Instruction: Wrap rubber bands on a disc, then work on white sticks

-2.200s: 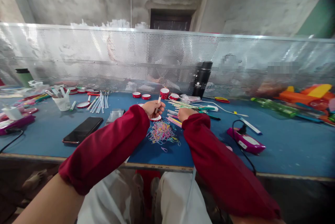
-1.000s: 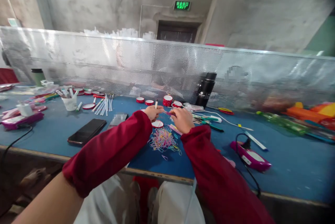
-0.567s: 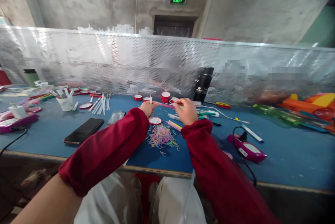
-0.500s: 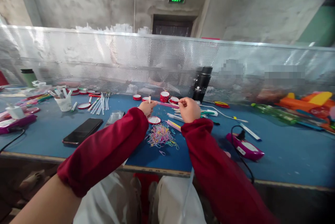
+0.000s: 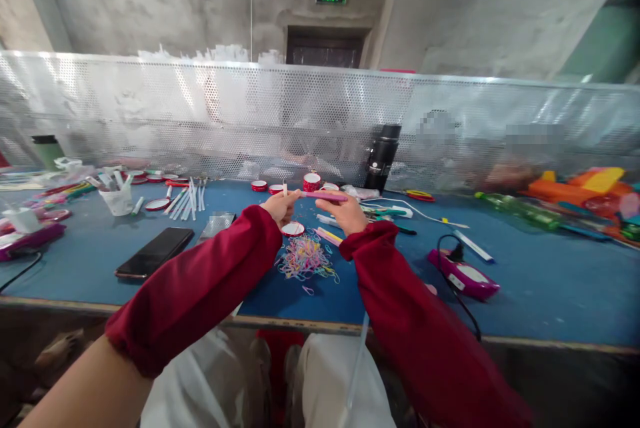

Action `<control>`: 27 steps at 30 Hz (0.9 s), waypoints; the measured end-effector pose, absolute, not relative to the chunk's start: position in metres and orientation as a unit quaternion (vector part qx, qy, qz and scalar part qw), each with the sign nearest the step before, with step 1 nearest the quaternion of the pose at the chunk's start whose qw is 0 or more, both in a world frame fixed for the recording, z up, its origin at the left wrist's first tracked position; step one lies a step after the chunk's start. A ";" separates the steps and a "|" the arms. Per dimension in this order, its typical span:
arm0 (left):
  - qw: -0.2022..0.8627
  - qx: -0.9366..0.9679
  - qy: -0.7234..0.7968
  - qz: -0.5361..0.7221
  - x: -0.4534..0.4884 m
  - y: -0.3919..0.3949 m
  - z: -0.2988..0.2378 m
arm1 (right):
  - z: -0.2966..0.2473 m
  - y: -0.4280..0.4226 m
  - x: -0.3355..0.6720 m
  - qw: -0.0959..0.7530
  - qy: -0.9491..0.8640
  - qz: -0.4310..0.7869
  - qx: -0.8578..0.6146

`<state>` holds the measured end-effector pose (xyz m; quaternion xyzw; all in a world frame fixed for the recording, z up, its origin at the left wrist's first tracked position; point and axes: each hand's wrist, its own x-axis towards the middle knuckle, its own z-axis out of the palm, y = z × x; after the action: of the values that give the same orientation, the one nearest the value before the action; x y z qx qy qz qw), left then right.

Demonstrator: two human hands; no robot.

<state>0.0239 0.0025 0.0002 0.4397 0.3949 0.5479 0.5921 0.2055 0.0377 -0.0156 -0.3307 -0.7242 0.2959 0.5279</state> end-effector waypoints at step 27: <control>0.624 0.492 0.397 0.460 0.023 0.006 -0.004 | -0.015 0.036 0.229 0.073 -0.747 -0.008 -0.660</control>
<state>0.0229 0.0056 -0.0042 0.4920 0.3968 0.4598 0.6237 0.2294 0.0359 -0.0150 -0.6604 -0.7473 -0.0078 0.0733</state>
